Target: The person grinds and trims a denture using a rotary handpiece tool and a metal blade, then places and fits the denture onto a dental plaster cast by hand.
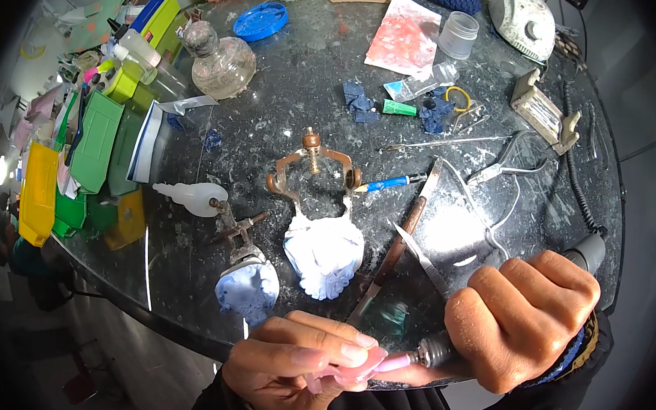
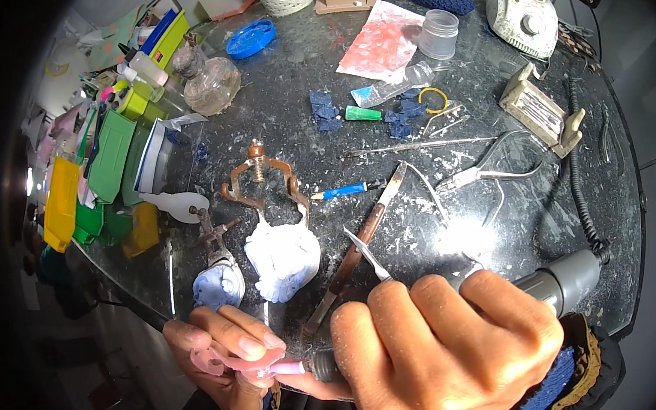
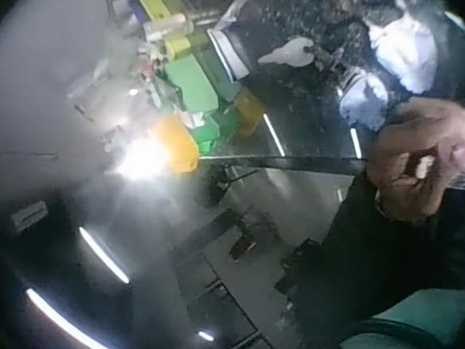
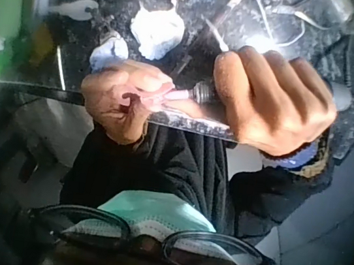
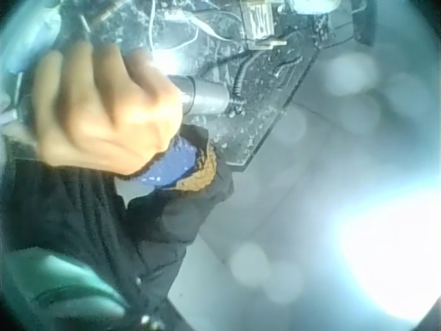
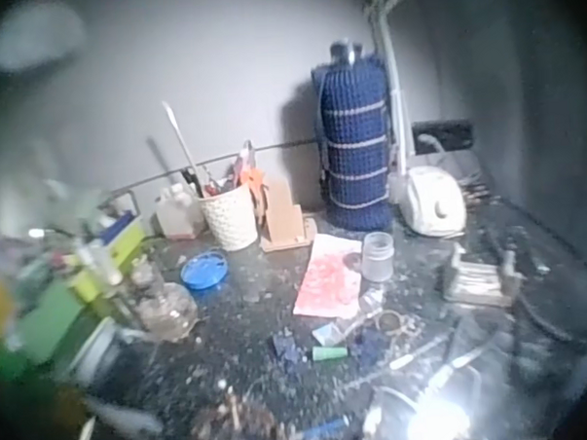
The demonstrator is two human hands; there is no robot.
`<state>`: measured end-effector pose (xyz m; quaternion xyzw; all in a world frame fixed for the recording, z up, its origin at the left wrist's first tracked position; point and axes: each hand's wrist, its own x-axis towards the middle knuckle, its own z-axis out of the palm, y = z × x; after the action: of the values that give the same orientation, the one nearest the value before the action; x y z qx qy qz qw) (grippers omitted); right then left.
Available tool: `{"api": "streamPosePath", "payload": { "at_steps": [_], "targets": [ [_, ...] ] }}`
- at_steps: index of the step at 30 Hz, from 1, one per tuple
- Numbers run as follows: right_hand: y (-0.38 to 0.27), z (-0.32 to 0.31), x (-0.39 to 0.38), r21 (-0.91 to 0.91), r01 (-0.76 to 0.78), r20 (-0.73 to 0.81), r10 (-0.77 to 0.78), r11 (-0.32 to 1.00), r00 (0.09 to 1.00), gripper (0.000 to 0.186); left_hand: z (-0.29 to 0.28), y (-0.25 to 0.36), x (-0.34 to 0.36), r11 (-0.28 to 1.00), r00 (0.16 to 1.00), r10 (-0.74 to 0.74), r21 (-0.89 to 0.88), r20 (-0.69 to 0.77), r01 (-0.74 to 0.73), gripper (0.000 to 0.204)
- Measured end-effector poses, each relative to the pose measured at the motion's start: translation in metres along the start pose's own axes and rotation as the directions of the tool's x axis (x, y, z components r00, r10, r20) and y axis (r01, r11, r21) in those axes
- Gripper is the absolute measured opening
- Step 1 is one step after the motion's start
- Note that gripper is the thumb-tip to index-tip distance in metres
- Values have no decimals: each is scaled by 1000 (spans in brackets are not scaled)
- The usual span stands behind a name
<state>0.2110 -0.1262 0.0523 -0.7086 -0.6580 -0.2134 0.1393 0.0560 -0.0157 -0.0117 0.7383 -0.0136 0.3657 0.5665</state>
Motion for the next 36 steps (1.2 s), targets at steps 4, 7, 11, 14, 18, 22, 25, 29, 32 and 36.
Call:
{"api": "streamPosePath", "payload": {
  "at_steps": [4, 7, 11, 14, 18, 22, 25, 29, 32, 36],
  "targets": [
    [-1, 3, 0, -19, 1, 5, -1, 1000, 1000, 63, 1, -5, -1, 999, 1000, 23, -24, -18, -23, 50],
    [-2, 4, 0, -14, 15, -38, -15, 1000, 999, 62, 45, 30, 2, 892, 701, -426, -396, -572, 219, 36],
    [-1, 8, 1, -10, 77, -44, -78, 997, 996, 59, 36, 23, 3, 890, 631, -437, -410, -641, 199, 37],
    [3, 6, -4, -41, 79, -37, -80, 996, 996, 58, 1, -10, -10, 998, 998, 50, -43, -31, -52, 51],
    [0, 6, -2, -15, 75, -29, -76, 997, 997, 56, -2, -7, -13, 999, 999, 33, 6, -40, -33, 51],
    [1, 9, -2, -16, 81, -70, -82, 997, 994, 57, 0, -6, -12, 999, 997, 33, -2, -68, -33, 51],
    [2, 8, -6, -59, 113, -88, -118, 992, 989, 56, 2, -8, -12, 999, 998, 43, -12, -41, -44, 52],
    [1, 7, -1, -8, 71, -43, -72, 997, 997, 52, -1, -9, -8, 999, 998, 46, -11, -51, -47, 51],
    [3, 9, -2, -28, 91, -81, -93, 995, 992, 50, 2, -4, 4, 997, 996, 55, -55, 68, -52, 50],
    [14, -1, -1, 28, 35, 13, -36, 999, 999, 49, 5, 5, 8, 999, 998, -12, -41, -60, 10, 44]
  ]
}}
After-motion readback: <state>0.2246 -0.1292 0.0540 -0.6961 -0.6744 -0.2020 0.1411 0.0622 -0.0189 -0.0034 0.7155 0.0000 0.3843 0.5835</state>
